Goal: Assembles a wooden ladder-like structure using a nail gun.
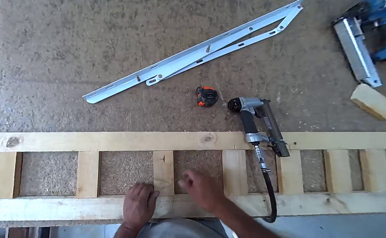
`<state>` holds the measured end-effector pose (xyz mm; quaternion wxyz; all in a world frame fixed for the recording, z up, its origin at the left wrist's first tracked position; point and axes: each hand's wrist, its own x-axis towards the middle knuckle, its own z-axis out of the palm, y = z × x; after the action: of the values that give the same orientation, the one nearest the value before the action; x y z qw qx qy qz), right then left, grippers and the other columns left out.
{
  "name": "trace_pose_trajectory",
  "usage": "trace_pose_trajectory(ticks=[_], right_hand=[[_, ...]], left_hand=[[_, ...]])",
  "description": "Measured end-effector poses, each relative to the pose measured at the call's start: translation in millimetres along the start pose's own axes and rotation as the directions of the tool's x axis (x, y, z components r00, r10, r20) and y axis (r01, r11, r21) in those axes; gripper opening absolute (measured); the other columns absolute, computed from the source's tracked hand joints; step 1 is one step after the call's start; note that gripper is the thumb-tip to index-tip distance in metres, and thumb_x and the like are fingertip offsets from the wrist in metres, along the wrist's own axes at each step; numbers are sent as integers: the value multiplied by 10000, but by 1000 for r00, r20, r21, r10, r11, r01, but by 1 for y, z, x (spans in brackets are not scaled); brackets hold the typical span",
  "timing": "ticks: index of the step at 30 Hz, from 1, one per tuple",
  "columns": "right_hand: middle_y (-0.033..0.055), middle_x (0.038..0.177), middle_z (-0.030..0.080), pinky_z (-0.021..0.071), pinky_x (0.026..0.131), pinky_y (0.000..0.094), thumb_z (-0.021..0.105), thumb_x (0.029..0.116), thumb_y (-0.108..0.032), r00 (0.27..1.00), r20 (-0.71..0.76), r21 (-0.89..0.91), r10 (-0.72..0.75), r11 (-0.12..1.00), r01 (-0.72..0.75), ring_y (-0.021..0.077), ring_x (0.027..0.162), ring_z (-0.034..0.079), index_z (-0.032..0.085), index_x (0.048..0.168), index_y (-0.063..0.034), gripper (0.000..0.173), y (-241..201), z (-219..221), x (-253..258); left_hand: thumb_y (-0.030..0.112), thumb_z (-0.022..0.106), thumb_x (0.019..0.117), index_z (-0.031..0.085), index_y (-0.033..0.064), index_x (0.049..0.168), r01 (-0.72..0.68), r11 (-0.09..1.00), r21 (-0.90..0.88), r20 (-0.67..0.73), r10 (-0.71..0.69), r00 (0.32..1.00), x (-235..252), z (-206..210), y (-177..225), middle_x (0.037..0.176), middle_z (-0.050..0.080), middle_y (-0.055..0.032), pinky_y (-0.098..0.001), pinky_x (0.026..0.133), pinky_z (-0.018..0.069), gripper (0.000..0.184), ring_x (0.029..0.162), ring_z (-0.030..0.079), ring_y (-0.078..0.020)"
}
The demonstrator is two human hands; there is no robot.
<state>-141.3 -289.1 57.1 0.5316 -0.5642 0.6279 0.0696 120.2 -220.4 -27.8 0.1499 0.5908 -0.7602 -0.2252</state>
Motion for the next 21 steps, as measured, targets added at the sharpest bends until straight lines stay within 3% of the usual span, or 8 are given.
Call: trace_pose_trajectory(ticks=[2, 4, 7, 10, 13, 16, 19, 21], right_hand=[[138, 1177, 713, 549, 974, 485, 539, 1047, -388, 997, -62, 27, -40, 999, 42, 285, 1098, 693, 624, 1358, -53, 465, -10, 18, 3], [137, 1223, 715, 541, 1028, 454, 570, 1029, -396, 926, -370, -59, -77, 996, 60, 279, 1174, 677, 704, 1270, -66, 430, -8, 10, -1], [256, 1364, 596, 455, 1078, 604, 670, 966, -432, 698, -715, -164, -43, 981, -107, 437, 1295, 556, 647, 1323, -29, 538, 29, -40, -4], [363, 1416, 481, 416, 1026, 725, 701, 926, -457, 557, -822, -74, 121, 946, -316, 567, 1299, 482, 449, 1479, 12, 767, 66, -112, 17], [359, 1191, 615, 517, 828, 725, 674, 925, -546, 593, -762, -38, 260, 896, -442, 552, 1046, 645, 279, 1546, 12, 924, 86, -156, 45], [360, 1113, 645, 518, 820, 723, 653, 929, -600, 643, -638, 42, 425, 853, -521, 543, 1012, 663, 251, 1533, 32, 962, 95, -173, 66], [338, 1060, 637, 513, 830, 696, 705, 920, -551, 680, -586, 53, 441, 858, -511, 512, 998, 658, 382, 1391, 75, 848, 108, -181, 73], [297, 975, 646, 515, 760, 707, 726, 932, -440, 733, -561, 5, 385, 887, -462, 488, 901, 660, 479, 1338, 27, 666, 102, -183, 48]], left_hand=[[445, 578, 993, 721, 175, 899, -2, 1000, -9, -13, 2, 1000, 2, 0, -1, 872, 729, -4, -414, 755, 569, 320, 850, 700, -201], [426, 577, 993, 726, 172, 917, 21, 1000, -7, -35, -21, 999, 3, 2, -1, 877, 730, -2, -404, 758, 573, 303, 851, 704, -190], [426, 570, 993, 738, 160, 993, 46, 999, -5, -47, -46, 998, 1, 3, -1, 869, 729, 8, -390, 763, 575, 314, 834, 702, -173], [529, 564, 983, 720, 106, 1110, 63, 998, -14, -36, -64, 997, 4, 1, 3, 923, 730, -39, -429, 764, 577, 468, 849, 701, -218], [774, 549, 868, 617, 12, 1326, 144, 989, -28, -17, -145, 989, 17, -6, 25, 1203, 679, -215, -539, 862, 568, 891, 1050, 685, -358], [874, 657, 669, 553, -38, 1406, 220, 975, 33, -15, -219, 976, 35, 4, 48, 1325, 613, -304, -603, 905, 542, 1178, 1139, 651, -449], [852, 658, 685, 554, -26, 1422, 236, 962, 135, -11, -237, 971, 40, 16, 52, 1308, 639, -273, -563, 880, 552, 1150, 1108, 669, -418], [828, 653, 707, 562, -26, 1413, 233, 961, 148, -24, -232, 972, 38, 20, 51, 1279, 654, -261, -544, 862, 558, 1112, 1085, 677, -400]])
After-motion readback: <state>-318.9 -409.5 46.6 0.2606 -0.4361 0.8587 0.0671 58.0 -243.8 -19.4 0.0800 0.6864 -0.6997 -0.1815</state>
